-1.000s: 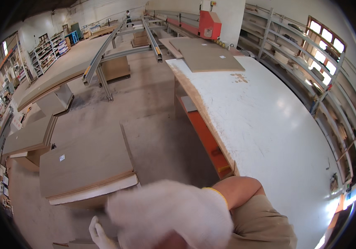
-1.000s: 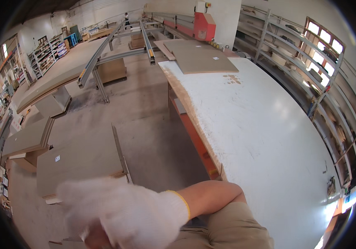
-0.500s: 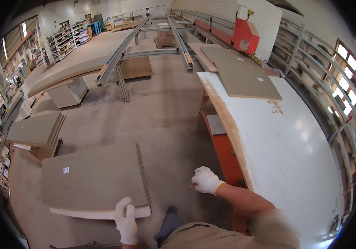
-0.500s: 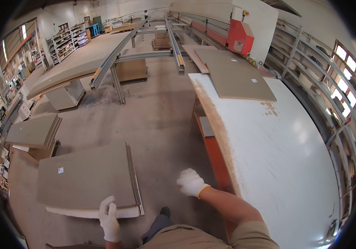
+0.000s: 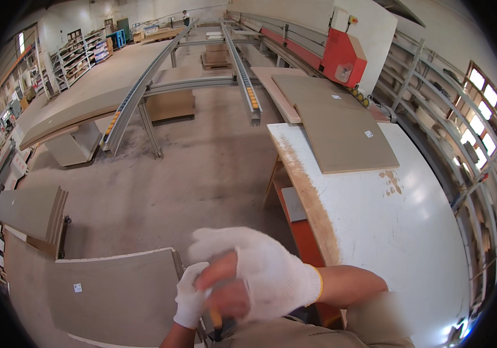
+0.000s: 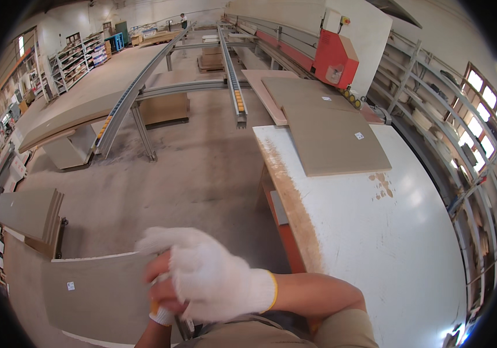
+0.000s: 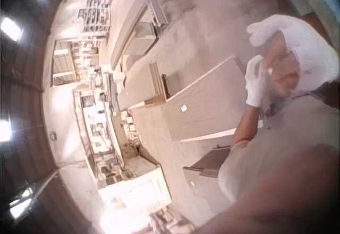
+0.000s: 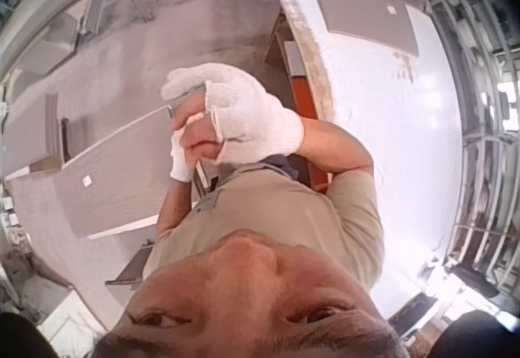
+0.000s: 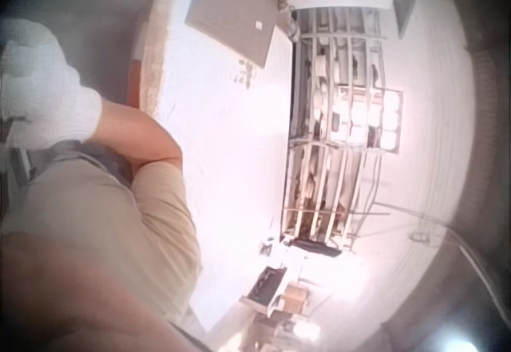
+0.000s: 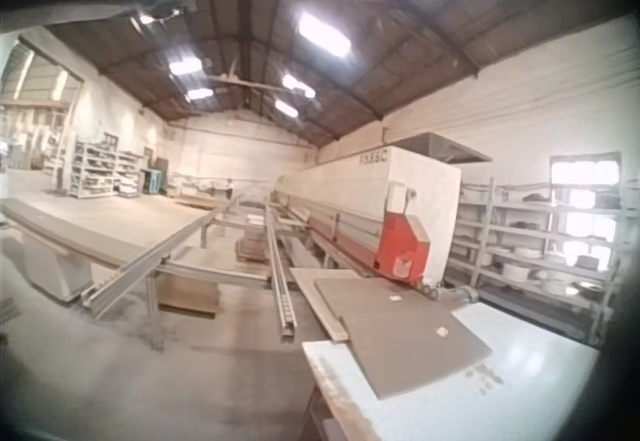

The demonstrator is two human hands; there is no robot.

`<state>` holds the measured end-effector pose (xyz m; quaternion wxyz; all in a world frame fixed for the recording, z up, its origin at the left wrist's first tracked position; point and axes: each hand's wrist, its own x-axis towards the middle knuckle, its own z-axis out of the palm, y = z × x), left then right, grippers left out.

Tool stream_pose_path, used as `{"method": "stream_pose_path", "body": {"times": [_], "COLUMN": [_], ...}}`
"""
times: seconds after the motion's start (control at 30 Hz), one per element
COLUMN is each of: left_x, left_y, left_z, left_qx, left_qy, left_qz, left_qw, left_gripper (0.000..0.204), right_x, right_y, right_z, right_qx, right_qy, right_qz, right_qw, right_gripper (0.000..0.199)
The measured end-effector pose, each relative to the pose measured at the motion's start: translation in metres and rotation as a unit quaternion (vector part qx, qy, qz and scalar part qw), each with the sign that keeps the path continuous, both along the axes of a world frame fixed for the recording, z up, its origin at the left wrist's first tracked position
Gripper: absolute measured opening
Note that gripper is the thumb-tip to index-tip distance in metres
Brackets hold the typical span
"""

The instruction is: The person repeatedly picks up flat wood panels from a conveyor and stacks them on a nearby table. The person handles the panels one at a time, placing them in a growing pile.

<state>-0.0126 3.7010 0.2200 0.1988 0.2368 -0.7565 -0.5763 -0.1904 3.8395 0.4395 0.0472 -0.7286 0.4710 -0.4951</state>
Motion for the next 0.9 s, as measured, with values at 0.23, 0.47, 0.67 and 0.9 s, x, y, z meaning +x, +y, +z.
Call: {"method": "stream_pose_path", "body": {"times": [0.23, 0.47, 0.67, 0.9], "left_x": [-0.137, -0.248, -0.323, -0.368], "left_y": [-0.004, -0.021, -0.048, -0.098], "left_z": [0.030, 0.052, 0.041, 0.045], "left_qx": [-0.139, -0.163, -0.173, -0.186], "left_qy": [-0.012, 0.005, 0.024, 0.076], "left_qz": [-0.125, -0.185, -0.236, -0.206], "left_qw": [0.982, 0.969, 0.956, 0.958], "left_gripper": [0.030, 0.026, 0.022, 0.019], "right_x": [-0.066, -0.120, -0.155, -0.325], "right_y": [-0.059, -0.071, -0.124, -0.104], "right_z": [0.037, 0.061, 0.069, 0.034], "right_qx": [-0.449, -0.499, -0.600, 0.023], "right_qy": [-0.118, -0.265, -0.372, -0.125], "right_qz": [0.205, 0.258, 0.250, 0.004], "right_qw": [0.862, 0.784, 0.662, 0.992], "right_gripper": [0.009, 0.014, 0.024, 0.028]}}
